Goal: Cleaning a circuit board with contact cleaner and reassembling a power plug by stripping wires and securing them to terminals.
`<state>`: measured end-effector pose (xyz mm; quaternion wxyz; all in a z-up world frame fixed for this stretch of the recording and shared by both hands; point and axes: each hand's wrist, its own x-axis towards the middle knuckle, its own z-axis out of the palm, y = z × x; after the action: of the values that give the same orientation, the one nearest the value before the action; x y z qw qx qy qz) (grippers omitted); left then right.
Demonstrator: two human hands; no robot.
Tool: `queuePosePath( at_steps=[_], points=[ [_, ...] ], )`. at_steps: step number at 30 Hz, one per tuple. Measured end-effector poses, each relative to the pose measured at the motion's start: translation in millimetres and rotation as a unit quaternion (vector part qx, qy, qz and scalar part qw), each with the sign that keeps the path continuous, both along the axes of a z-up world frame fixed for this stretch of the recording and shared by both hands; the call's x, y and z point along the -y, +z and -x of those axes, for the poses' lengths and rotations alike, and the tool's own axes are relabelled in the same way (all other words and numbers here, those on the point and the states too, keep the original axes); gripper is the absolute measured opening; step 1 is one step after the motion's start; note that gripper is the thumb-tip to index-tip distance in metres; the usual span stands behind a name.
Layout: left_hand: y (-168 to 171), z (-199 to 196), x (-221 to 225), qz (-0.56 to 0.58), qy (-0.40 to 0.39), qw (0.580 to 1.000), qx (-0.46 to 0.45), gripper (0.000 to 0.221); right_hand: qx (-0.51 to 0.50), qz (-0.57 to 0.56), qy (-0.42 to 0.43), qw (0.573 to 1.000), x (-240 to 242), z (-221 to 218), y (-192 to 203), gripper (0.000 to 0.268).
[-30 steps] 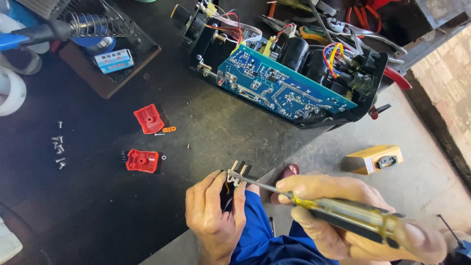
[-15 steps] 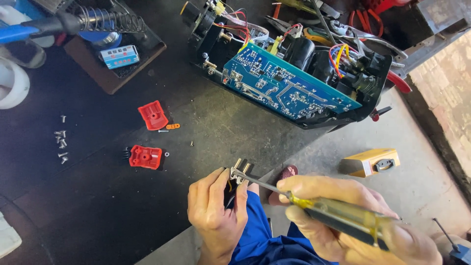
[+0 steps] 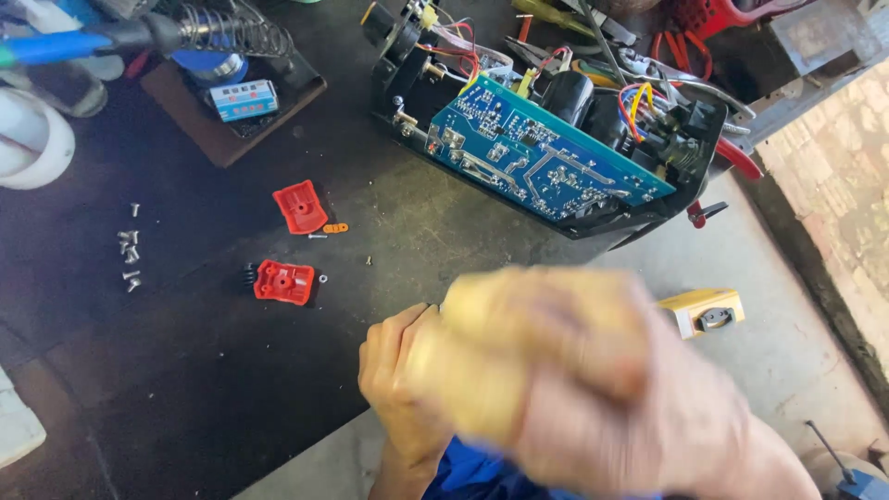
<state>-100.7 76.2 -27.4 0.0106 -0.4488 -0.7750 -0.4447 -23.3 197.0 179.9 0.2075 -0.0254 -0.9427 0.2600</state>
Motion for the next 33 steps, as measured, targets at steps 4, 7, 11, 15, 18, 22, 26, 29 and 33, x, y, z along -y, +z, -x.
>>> queuePosePath(
  at_steps=[4,7,11,15,18,22,26,29,33],
  points=[
    [13.1,2.8,-2.5,-0.023,-0.010,1.000,-0.019,0.020,-0.005,-0.075,-0.089,0.993,-12.5,-4.2,-8.3,0.017],
    [12.4,2.8,0.3,-0.019,-0.015,1.000,-0.013,0.024,0.007,-0.183,-0.115,0.976,-12.3,-8.0,7.9,0.032],
    [12.8,1.3,0.1,-0.026,-0.007,1.000,-0.015,0.021,0.037,-0.138,0.001,0.990,-17.1,-6.8,23.5,0.012],
    [9.2,-0.3,2.5,-0.017,-0.013,1.000,-0.020,0.023,0.053,-0.042,0.002,0.998,-2.5,-3.4,15.2,0.018],
    [11.7,-0.7,1.6,-0.020,0.007,0.999,-0.026,0.022,0.013,-0.193,-0.090,0.977,-2.5,1.0,16.8,0.043],
    [17.0,1.4,0.0,-0.028,0.000,0.999,-0.021,0.021,0.037,-0.104,-0.070,0.991,-3.9,-0.3,21.1,0.013],
    [16.9,2.0,-1.2,-0.027,0.004,0.999,-0.027,0.021,0.036,-0.113,-0.060,0.991,-7.8,-4.5,17.3,0.028],
    [14.9,2.4,-1.4,-0.027,-0.003,0.999,-0.026,0.023,0.054,-0.162,-0.103,0.980,-14.2,-8.7,20.0,0.040],
    [13.5,2.2,-2.6,-0.033,0.003,0.999,-0.028,0.023,0.033,-0.023,-0.043,0.998,-7.0,-10.9,8.3,0.021]
  ],
)
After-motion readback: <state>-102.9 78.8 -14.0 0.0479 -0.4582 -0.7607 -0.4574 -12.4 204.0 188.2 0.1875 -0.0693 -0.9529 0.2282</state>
